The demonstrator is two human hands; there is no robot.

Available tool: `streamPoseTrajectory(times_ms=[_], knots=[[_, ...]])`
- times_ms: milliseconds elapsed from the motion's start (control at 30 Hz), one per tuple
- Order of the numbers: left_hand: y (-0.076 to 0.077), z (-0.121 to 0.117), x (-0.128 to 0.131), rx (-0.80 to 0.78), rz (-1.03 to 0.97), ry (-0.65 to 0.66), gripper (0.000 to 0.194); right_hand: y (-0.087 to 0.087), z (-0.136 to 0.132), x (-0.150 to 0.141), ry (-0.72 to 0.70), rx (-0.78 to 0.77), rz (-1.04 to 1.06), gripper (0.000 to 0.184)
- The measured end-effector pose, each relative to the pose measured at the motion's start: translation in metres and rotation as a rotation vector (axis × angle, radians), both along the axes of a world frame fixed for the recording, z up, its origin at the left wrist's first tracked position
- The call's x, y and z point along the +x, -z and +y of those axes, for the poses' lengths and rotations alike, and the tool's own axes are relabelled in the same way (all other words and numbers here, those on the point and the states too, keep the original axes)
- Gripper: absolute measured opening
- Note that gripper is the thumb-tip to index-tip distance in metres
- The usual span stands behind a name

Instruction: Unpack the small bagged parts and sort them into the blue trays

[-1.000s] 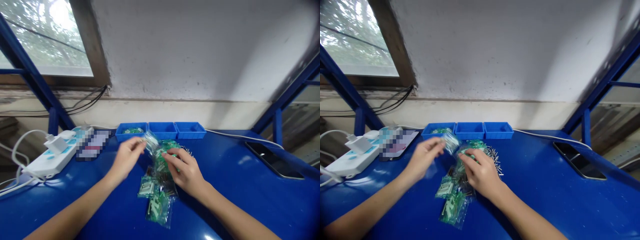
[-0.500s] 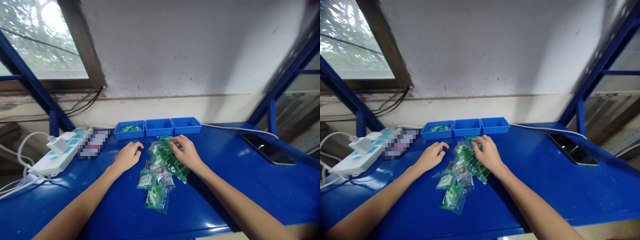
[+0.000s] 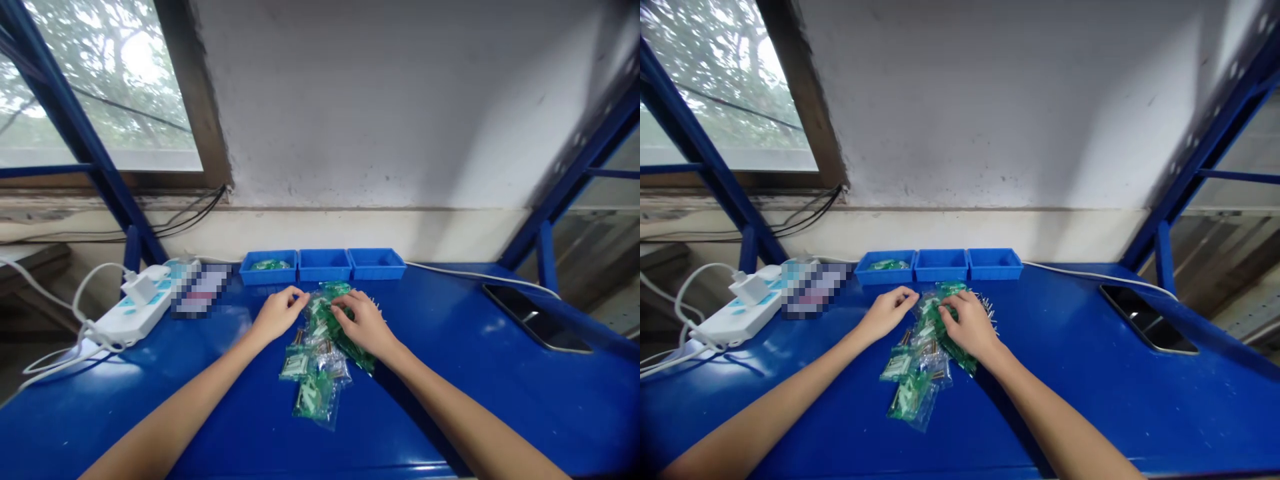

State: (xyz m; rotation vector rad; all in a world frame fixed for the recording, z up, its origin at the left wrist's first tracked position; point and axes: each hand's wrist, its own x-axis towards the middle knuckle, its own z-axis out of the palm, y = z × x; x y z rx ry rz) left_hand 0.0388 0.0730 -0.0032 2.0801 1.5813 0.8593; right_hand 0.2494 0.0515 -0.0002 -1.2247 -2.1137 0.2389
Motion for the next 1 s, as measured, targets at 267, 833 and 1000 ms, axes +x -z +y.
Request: streamPoseTrajectory(times_ms=[267, 833, 1000], knots=[[0.01, 0.008, 0.003, -0.066, -0.142, -0.028, 0.023, 0.003, -0.006, -0.005, -0.028, -0.011, -0.073, 0.023], [-0.021, -0.041, 0.012, -0.031, -0.171, 0.326, 0.024, -0.006, -0.021, -0.013, -0.079, -0.061, 0.341, 0.025], [-0.011, -0.039, 0.014, -0.435, -0.614, 0.168, 0.044, -0.001, -0.026, -0.013, -0.215, 0.113, 0.12, 0.037]])
